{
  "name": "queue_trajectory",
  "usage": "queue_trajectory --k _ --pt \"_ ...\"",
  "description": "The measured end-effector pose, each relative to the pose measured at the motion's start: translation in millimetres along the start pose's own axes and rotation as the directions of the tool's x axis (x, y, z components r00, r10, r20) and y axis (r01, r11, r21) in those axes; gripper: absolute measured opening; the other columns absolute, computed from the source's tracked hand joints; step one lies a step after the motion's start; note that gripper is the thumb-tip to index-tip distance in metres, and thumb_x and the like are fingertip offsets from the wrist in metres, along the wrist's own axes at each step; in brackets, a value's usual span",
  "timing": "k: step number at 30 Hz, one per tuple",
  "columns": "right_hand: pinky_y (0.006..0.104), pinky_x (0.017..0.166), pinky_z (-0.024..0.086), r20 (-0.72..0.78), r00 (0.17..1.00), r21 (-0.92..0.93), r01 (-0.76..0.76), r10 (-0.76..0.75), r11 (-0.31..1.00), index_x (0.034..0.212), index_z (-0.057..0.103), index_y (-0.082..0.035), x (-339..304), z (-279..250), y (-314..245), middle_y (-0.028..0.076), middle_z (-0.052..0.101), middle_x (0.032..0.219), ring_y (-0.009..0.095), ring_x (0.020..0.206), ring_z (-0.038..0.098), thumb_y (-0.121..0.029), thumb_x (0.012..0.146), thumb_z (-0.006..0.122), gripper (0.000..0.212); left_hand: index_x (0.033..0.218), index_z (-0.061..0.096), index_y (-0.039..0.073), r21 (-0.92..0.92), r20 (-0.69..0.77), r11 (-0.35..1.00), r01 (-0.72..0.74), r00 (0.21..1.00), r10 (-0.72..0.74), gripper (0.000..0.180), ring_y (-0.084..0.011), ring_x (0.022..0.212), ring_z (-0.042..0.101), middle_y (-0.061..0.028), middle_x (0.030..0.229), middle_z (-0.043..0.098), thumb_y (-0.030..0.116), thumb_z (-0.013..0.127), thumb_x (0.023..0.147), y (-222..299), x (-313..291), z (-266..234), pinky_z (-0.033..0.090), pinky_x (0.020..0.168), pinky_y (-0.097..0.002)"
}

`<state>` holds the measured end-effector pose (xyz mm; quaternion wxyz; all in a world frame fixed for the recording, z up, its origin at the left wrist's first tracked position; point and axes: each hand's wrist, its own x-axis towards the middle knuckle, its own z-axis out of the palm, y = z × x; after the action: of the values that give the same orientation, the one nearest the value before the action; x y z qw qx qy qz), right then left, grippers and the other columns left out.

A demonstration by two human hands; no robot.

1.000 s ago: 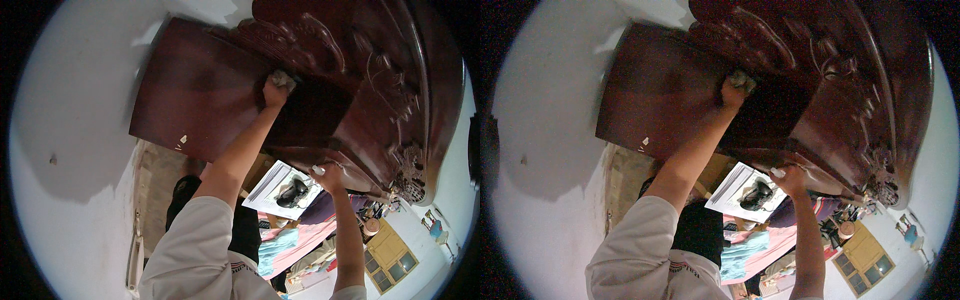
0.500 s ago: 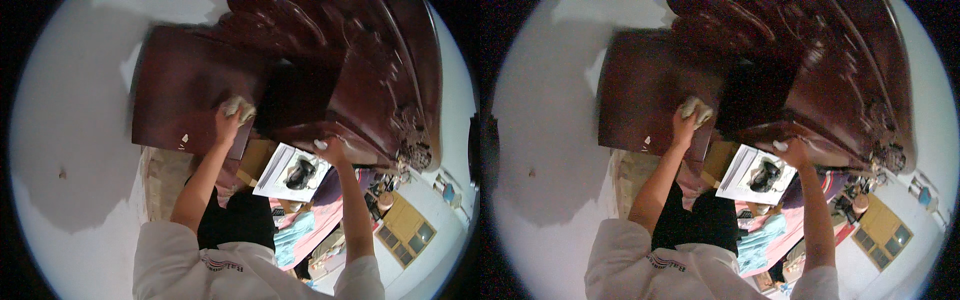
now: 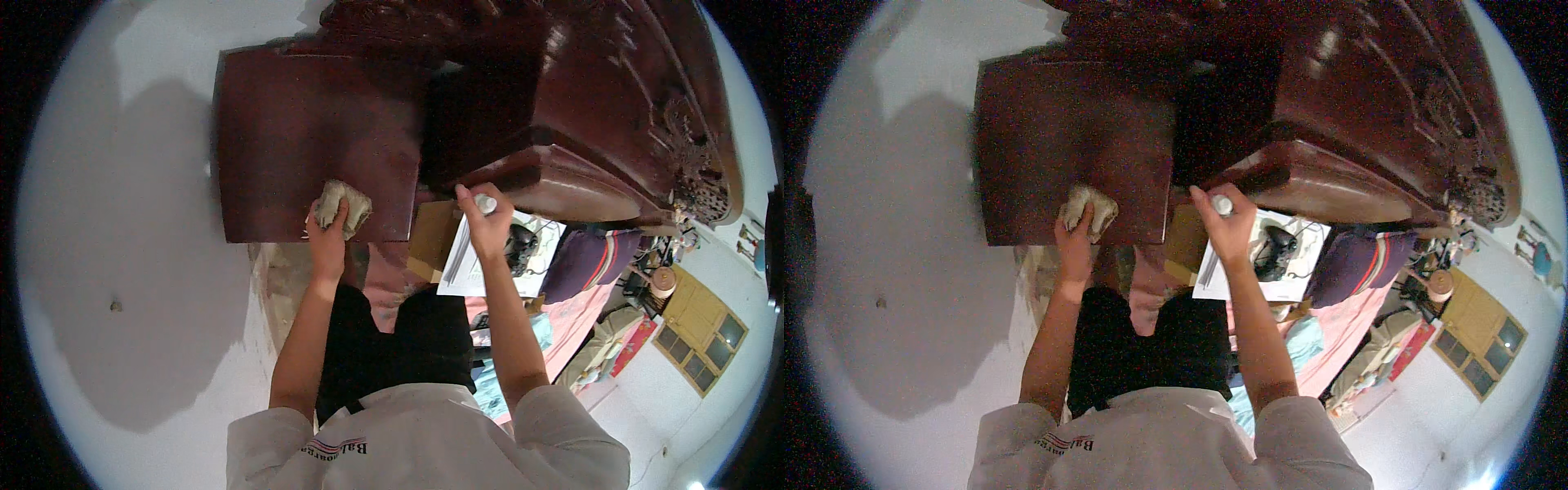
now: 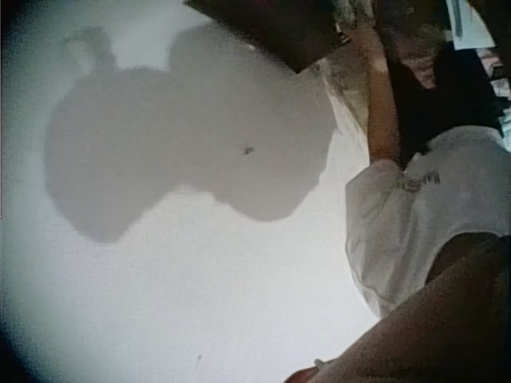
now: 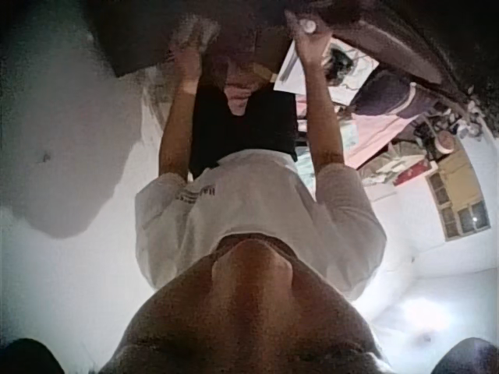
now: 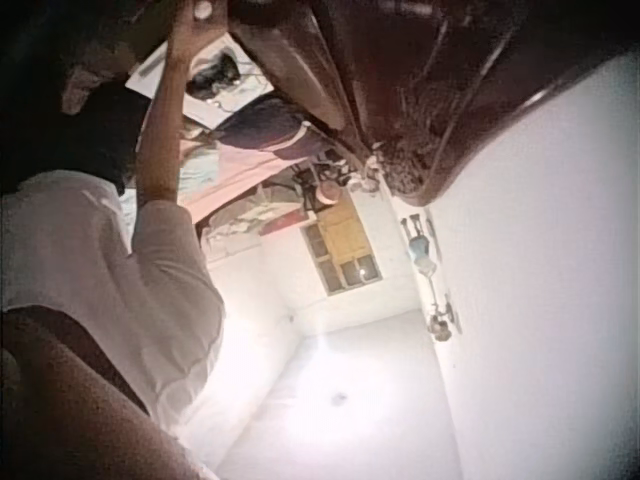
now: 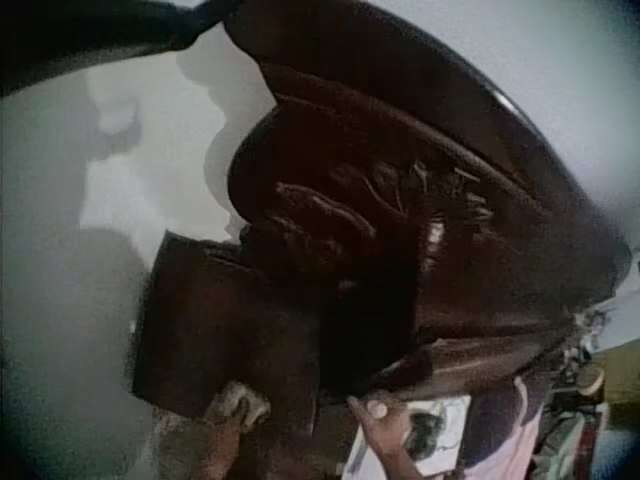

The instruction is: The person wipes down a wooden headboard and the side of a nightstand using a cloth and a spray bottle.

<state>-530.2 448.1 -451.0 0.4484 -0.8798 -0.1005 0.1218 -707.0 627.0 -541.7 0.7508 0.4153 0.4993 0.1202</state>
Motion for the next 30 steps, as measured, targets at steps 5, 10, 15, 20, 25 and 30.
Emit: queue_trajectory --k 5,10,15,20,25,30 --pt "0.0288 0.073 0.048 0.072 0.997 0.288 -0.048 0.028 0.957 0.096 0.062 -0.004 -10 52 -11 0.003 0.065 0.085 0.011 0.078 0.056 -0.020 0.087 0.079 0.025 0.126 0.058 -0.002 0.260 0.092 0.953 -0.159 0.986 0.139 0.039 -0.0148 0.110 0.058 -0.0067 0.120 0.064 0.020 0.071 0.098 17 -20 -9 0.048 0.096 -0.0299" --pt "0.0319 0.079 0.050 0.122 0.984 0.325 0.081 -0.127 0.942 0.112 0.057 -0.003 -6 79 -10 0.012 0.066 0.096 0.019 0.084 0.061 -0.019 0.090 0.075 0.032 0.127 0.058 -0.002 0.319 -0.018 0.939 -0.127 0.990 0.140 0.039 -0.0154 0.107 0.059 -0.0067 0.118 0.064 0.017 0.073 0.095 -9 -17 -23 0.049 0.095 -0.0301" --pt "0.0319 0.079 0.051 0.161 0.986 0.338 -0.029 -0.028 0.941 0.110 0.055 -0.001 3 89 -16 0.013 0.068 0.100 0.017 0.090 0.065 -0.017 0.089 0.078 0.034 0.126 0.058 -0.002 0.134 -0.017 0.991 -0.018 1.000 0.021 0.040 -0.0166 0.109 0.058 -0.0082 0.120 0.063 0.016 0.074 0.094 -6 -13 -28 0.048 0.094 -0.0305" --pt "0.0270 0.075 0.049 0.024 0.999 0.524 -0.042 0.034 0.851 0.106 0.054 -0.004 31 117 1 0.006 0.066 0.094 0.011 0.085 0.060 -0.014 0.089 0.079 0.031 0.128 0.057 -0.002 0.018 -0.015 0.999 0.047 0.999 -0.047 0.041 -0.0177 0.109 0.058 -0.0087 0.122 0.063 0.015 0.073 0.094 -5 -14 -22 0.047 0.095 -0.0307" --pt "0.0242 0.071 0.044 -0.022 0.990 0.654 -0.093 0.141 0.751 0.100 0.056 -0.006 61 128 -5 -0.001 0.058 0.089 0.007 0.080 0.051 -0.020 0.096 0.072 0.022 0.131 0.054 -0.001 -0.039 -0.003 0.995 0.094 0.996 -0.095 0.044 -0.0173 0.112 0.057 -0.0083 0.126 0.062 0.015 0.073 0.095 -2 -17 -25 0.046 0.097 -0.0311" --pt "0.0276 0.072 0.040 -0.191 0.973 0.701 0.042 0.131 0.712 0.096 0.060 -0.007 85 144 -8 0.002 0.057 0.088 0.011 0.080 0.051 -0.051 0.105 0.048 0.046 0.148 0.038 0.009 0.051 0.062 0.993 0.109 0.992 -0.112 0.062 -0.0212 0.133 0.050 -0.0089 0.144 0.050 0.007 0.070 0.095 -22 -8 -46 0.044 0.109 -0.0367"
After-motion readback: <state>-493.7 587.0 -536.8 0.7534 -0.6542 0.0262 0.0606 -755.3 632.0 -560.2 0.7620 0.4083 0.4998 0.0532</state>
